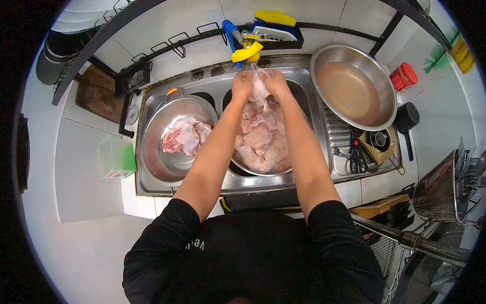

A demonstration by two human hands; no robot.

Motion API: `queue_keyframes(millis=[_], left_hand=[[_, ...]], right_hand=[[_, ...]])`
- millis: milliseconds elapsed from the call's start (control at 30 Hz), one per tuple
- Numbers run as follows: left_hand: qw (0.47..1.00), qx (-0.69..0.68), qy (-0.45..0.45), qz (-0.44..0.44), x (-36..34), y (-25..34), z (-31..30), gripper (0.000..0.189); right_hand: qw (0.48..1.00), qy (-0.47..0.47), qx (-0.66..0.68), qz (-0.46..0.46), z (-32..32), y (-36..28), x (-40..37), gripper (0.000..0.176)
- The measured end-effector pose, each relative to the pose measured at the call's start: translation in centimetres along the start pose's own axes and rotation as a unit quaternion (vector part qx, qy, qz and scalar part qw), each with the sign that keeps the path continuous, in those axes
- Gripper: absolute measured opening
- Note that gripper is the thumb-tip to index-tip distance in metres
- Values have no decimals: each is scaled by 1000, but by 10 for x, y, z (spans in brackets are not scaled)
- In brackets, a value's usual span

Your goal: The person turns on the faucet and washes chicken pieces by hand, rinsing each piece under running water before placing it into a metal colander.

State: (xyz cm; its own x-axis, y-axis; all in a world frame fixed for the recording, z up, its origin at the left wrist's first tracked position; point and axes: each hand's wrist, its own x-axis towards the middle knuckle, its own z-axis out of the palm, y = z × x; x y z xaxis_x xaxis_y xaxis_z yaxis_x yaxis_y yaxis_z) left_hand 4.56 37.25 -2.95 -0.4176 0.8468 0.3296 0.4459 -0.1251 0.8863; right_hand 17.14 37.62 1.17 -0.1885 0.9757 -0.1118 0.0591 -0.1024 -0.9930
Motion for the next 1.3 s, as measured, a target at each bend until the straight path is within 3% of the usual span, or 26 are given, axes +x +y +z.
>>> queue_keyframes(millis=[100,133,167,200,233,267,300,367,400,433,533,567,633,700,733,800,833,900,967,1033,1100,1133,1167,1233,1267,1300], left_hand=[[995,-15,10,-99,7,-10,0,38],[973,-133,-10,-186,6,-13,1,47],[973,-132,-12,-187,4,-14,6,47],[900,-240,-50,-360,-6,23,-4,54],[784,-336,-83,-516,-14,45,-9,61],[740,-396,-181,-513,-17,30,0,75],[739,-394,-181,-516,-7,-4,17,75],[846,-308,-128,-417,18,-69,54,69],[951,-131,-85,-268,12,-45,39,56],[950,-132,-84,-272,6,-25,29,56],[991,-132,-4,-39,-5,5,22,38],[991,-132,-6,-37,-8,12,23,38],[988,-139,-5,-66,-12,16,27,40],[978,-175,-26,-108,-16,26,20,44],[974,-185,-23,-126,-27,51,7,47],[970,-196,-18,-144,-28,64,-1,50],[962,-165,-33,-217,-23,57,-4,49],[947,-128,-49,-292,-7,16,-2,49],[864,-357,-160,-315,19,-47,10,42],[890,-263,-207,-311,15,-41,-5,41],[869,-325,-148,-342,13,-66,4,36],[825,-392,-211,-348,4,-50,-6,36],[825,-391,-212,-348,-7,-34,-14,36],[768,-292,-241,-516,-31,58,-42,38],[768,-293,-241,-516,-31,53,-33,38],[735,-438,-235,-462,-29,38,-20,41]], right_hand=[[997,2,71,-14,-2,-4,2,28],[997,13,71,0,1,-7,1,28],[997,15,71,2,3,-6,2,28],[988,37,147,23,4,-1,8,28],[972,58,221,46,5,3,10,30],[955,24,295,35,6,6,9,37],[954,26,296,38,7,7,6,37],[972,-30,228,44,8,3,-6,48],[967,-35,252,8,11,-2,-18,59],[968,-36,250,11,12,-4,-22,59],[992,39,120,-5,9,2,-21,58],[987,48,153,12,6,9,-9,56],[981,57,185,29,7,-6,-14,54],[981,167,0,102,7,-24,-23,53],[981,168,0,98,7,-25,-22,53],[952,162,191,177,8,-14,-16,64],[952,161,191,176,7,4,-2,64],[957,6,215,193,5,46,29,72],[964,-59,227,124,12,31,18,59],[996,24,-1,-87,16,17,7,44],[999,2,-7,-49,14,-8,5,44],[998,-8,-52,-44,14,-12,9,43],[994,-17,-97,-39,13,-15,10,41],[999,-14,-35,-28,12,-21,6,41],[999,-13,28,-16,13,-22,2,40],[999,-13,27,-14,11,-21,-3,40]])
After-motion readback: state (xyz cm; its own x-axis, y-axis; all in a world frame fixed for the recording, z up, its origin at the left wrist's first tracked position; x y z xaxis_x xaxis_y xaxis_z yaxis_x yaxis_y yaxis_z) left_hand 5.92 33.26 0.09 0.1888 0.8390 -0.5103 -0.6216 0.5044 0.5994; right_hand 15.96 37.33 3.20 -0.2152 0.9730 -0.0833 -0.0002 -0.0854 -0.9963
